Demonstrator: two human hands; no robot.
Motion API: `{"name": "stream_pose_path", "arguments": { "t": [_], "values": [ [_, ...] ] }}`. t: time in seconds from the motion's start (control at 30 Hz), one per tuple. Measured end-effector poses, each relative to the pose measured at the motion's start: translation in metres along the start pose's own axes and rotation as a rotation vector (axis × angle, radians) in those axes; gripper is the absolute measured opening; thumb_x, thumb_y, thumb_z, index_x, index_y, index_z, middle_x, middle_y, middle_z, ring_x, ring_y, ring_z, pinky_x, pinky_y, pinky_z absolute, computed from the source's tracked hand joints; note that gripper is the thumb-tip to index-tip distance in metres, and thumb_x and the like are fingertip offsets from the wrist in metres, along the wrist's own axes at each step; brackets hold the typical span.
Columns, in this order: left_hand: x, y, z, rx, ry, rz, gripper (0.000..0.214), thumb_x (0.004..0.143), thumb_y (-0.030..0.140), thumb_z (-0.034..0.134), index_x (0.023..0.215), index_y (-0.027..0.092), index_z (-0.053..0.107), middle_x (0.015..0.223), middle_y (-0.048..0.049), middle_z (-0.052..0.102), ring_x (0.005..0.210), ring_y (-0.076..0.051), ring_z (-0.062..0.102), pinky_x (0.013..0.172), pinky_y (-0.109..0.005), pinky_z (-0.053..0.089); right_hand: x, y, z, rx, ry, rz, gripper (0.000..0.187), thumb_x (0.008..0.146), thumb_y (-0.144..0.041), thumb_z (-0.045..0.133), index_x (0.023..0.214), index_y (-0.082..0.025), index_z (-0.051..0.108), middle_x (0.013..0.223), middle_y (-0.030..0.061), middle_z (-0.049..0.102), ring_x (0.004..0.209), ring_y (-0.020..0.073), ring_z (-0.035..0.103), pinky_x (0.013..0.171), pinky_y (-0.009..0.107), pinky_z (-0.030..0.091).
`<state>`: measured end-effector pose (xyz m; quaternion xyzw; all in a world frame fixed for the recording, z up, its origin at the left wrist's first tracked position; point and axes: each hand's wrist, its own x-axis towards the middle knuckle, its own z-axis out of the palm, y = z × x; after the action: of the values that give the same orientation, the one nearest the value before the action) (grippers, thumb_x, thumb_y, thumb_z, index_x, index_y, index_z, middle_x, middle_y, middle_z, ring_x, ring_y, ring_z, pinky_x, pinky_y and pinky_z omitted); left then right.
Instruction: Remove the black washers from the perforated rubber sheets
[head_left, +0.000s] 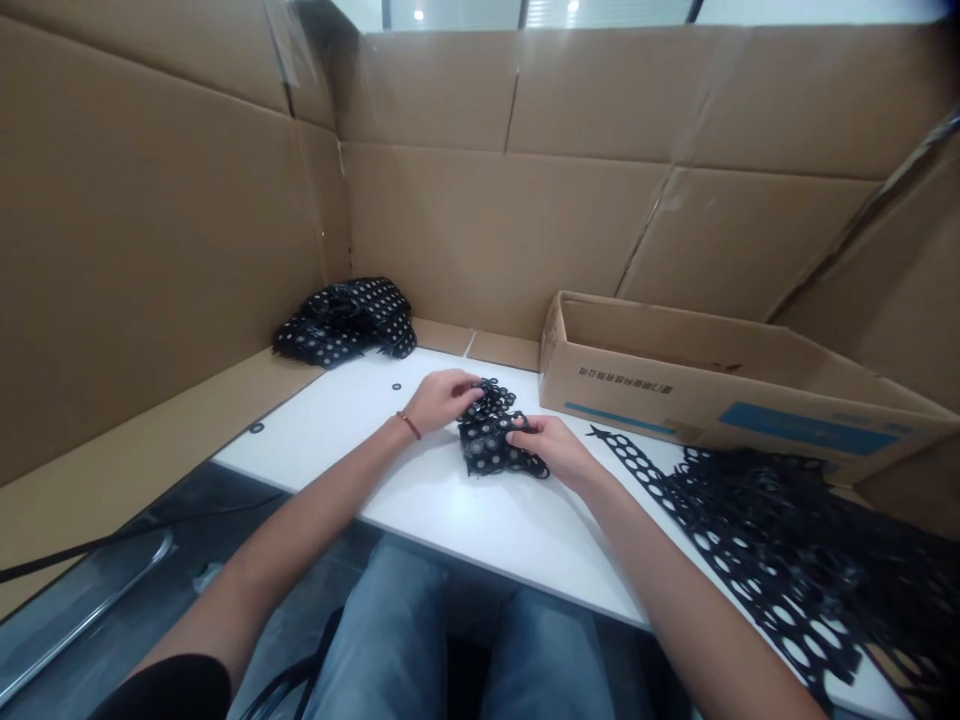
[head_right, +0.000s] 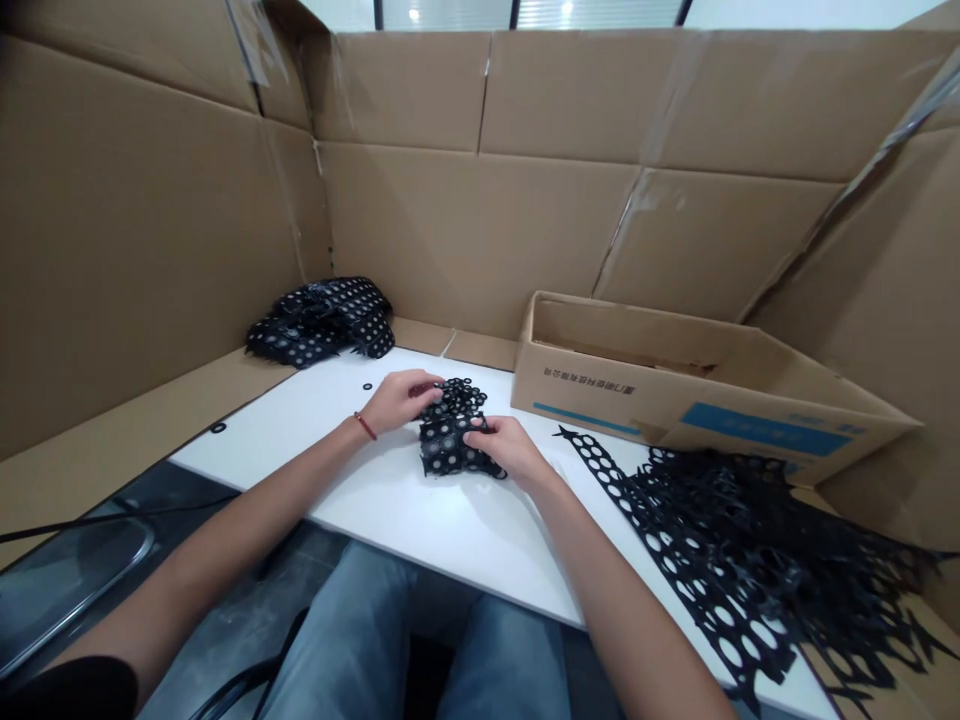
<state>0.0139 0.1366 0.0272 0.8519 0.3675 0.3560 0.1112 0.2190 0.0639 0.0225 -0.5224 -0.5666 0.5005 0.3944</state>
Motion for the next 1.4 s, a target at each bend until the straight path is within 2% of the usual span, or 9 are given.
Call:
{"name": "stream_pose_path", "arguments": {
  "t": [0.13, 0.2, 0.37, 0.47, 0.9, 1.03, 1.17, 1.3, 1.4],
  "values": [
    [-0.004, 0.023, 0.011, -0.068, -0.133, 0.302, 0.037, 0.079, 0.046, 0.062, 0.1, 0.017, 0.071, 0.096, -0.0099, 0.068, 0.087, -0.019, 0.061, 0.081, -0.029, 0.047, 0.001, 0.002, -0.002, -0.002, -0.039, -0.039, 0.031, 0.061, -0.037, 0.072, 0.077, -0.012, 0.065, 0.06, -0.0019, 0.057, 0.056, 0.0112, 0.047, 0.057, 0.025, 0.034],
    [-0.006, 0.028, 0.016, -0.159, -0.139, 0.335, 0.033, 0.081, 0.043, 0.061, 0.096, 0.017, 0.073, 0.088, -0.0101, 0.069, 0.081, -0.019, 0.061, 0.076, -0.029, 0.048, 0.0, 0.002, -0.004, -0.015, -0.059, -0.062, 0.031, 0.063, -0.039, 0.072, 0.076, -0.012, 0.066, 0.061, -0.0016, 0.056, 0.057, 0.0111, 0.046, 0.057, 0.025, 0.033],
    [-0.006, 0.027, 0.016, -0.543, -0.095, -0.038, 0.023, 0.078, 0.035, 0.063, 0.075, 0.015, 0.075, 0.075, -0.0061, 0.071, 0.072, -0.016, 0.063, 0.071, -0.026, 0.048, -0.001, -0.002, -0.003, -0.058, -0.093, -0.102, 0.031, 0.066, -0.043, 0.068, 0.075, -0.013, 0.064, 0.063, -0.002, 0.054, 0.059, 0.0114, 0.045, 0.059, 0.025, 0.033],
    [-0.002, 0.021, 0.018, -0.598, 0.001, -0.263, 0.027, 0.077, 0.037, 0.061, 0.074, 0.013, 0.074, 0.069, -0.005, 0.07, 0.064, -0.015, 0.06, 0.064, -0.026, 0.046, 0.0, -0.002, 0.0, -0.116, -0.033, -0.116, 0.028, 0.069, -0.042, 0.065, 0.068, -0.016, 0.055, 0.06, -0.0047, 0.047, 0.057, 0.0102, 0.039, 0.057, 0.024, 0.03],
    [0.009, -0.023, 0.027, -0.47, 0.239, -0.521, 0.044, 0.084, 0.041, 0.043, 0.078, 0.008, 0.071, 0.064, -0.0075, 0.064, 0.054, -0.013, 0.054, 0.058, -0.028, 0.045, 0.005, 0.004, 0.006, -0.14, 0.087, -0.075, 0.029, 0.068, -0.043, 0.06, 0.059, -0.019, 0.047, 0.054, -0.005, 0.044, 0.053, 0.0112, 0.04, 0.054, 0.025, 0.032],
    [0.006, -0.027, 0.018, -0.289, 0.24, -0.428, 0.025, 0.074, 0.035, 0.059, 0.075, 0.014, 0.073, 0.074, -0.0081, 0.067, 0.074, -0.021, 0.059, 0.077, -0.035, 0.046, 0.005, 0.004, 0.004, -0.081, 0.096, -0.03, 0.029, 0.069, -0.045, 0.06, 0.065, -0.018, 0.05, 0.057, -0.0038, 0.048, 0.054, 0.0117, 0.044, 0.053, 0.025, 0.033],
    [-0.001, -0.002, 0.013, -0.143, 0.234, -0.24, 0.03, 0.075, 0.034, 0.063, 0.099, 0.019, 0.071, 0.102, -0.0087, 0.066, 0.103, -0.026, 0.054, 0.098, -0.041, 0.036, 0.004, 0.003, 0.004, -0.029, 0.074, -0.006, 0.03, 0.067, -0.045, 0.064, 0.068, -0.017, 0.053, 0.059, -0.0026, 0.051, 0.055, 0.0124, 0.046, 0.053, 0.025, 0.034],
    [-0.009, 0.022, 0.013, -0.06, 0.022, 0.115, 0.03, 0.085, 0.037, 0.054, 0.103, 0.018, 0.068, 0.097, -0.0083, 0.067, 0.093, -0.022, 0.057, 0.087, -0.036, 0.044, 0.004, 0.005, 0.004, 0.005, 0.057, -0.034, 0.031, 0.068, -0.045, 0.065, 0.068, -0.017, 0.055, 0.058, -0.0033, 0.049, 0.055, 0.0114, 0.044, 0.055, 0.025, 0.034],
    [-0.012, 0.028, 0.017, -0.131, -0.102, 0.235, 0.027, 0.085, 0.038, 0.056, 0.097, 0.018, 0.07, 0.086, -0.0078, 0.069, 0.083, -0.019, 0.059, 0.079, -0.032, 0.046, 0.003, 0.006, 0.003, 0.007, 0.042, -0.051, 0.031, 0.068, -0.046, 0.066, 0.067, -0.017, 0.057, 0.059, -0.0036, 0.049, 0.055, 0.011, 0.042, 0.054, 0.025, 0.034]
  ]
}}
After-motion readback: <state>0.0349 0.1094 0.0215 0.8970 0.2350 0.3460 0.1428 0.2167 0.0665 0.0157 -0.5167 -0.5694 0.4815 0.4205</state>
